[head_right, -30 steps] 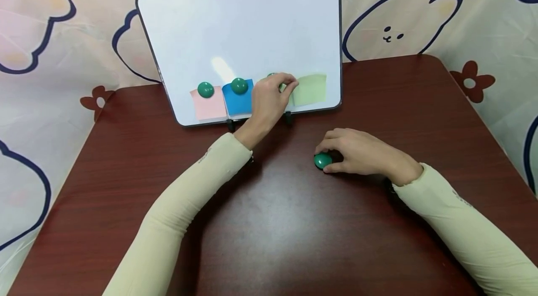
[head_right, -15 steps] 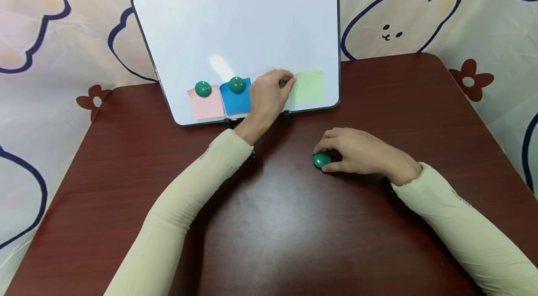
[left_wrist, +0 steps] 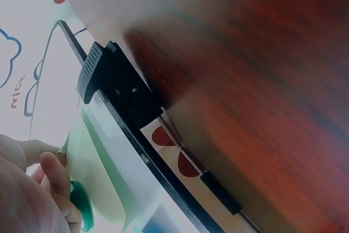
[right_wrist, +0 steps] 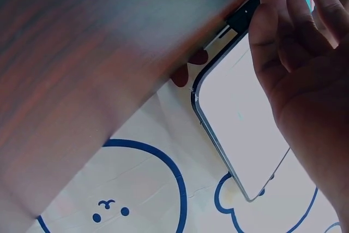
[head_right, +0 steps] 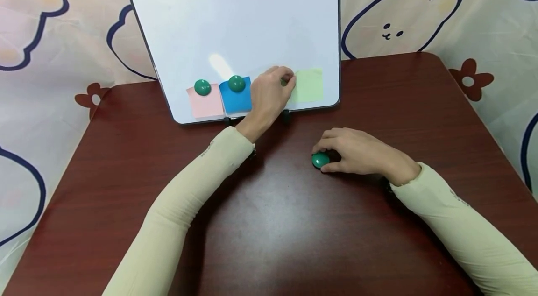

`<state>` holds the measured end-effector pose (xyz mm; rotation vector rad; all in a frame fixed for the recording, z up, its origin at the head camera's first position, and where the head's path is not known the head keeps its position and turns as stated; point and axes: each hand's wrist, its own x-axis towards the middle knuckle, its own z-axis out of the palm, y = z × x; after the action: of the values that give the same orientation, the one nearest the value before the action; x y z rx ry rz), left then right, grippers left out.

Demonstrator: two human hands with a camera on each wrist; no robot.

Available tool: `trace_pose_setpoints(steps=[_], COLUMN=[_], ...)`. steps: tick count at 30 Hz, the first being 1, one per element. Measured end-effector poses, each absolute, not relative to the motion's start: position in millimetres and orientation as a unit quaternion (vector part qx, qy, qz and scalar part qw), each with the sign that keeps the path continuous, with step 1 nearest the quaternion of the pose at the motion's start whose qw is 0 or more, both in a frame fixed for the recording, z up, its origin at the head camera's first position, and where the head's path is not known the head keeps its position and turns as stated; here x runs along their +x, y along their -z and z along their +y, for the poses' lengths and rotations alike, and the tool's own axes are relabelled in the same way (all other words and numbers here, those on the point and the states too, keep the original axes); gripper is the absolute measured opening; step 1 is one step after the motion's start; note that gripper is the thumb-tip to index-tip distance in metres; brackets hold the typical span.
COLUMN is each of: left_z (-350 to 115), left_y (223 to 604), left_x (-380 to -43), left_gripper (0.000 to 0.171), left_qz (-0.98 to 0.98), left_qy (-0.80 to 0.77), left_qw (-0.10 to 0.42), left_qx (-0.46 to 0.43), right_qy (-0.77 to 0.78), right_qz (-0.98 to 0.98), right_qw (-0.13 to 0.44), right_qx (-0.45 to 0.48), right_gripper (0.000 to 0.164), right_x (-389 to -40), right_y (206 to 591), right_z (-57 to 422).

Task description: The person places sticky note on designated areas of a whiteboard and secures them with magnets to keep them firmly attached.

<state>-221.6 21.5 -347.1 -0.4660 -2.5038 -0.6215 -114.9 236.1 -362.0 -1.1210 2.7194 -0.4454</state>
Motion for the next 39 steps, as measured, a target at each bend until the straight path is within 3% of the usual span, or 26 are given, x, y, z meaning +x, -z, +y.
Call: trace_pose_setpoints(steps=[39], left_z=[22.9], left_y=[345.9], left_x=[-221.5], left_gripper=[0.019], left_qz=[-0.928], left_qy=[0.242], left_qw=[0.238], left_qx=[-0.155], right_qy=[0.161], right_qz=[0.911], right_qw=[0.042], right_qx=[-0.376], right_gripper=[0.038], right_x=[-116.9], right_y=[360.2], right_z=[238.8])
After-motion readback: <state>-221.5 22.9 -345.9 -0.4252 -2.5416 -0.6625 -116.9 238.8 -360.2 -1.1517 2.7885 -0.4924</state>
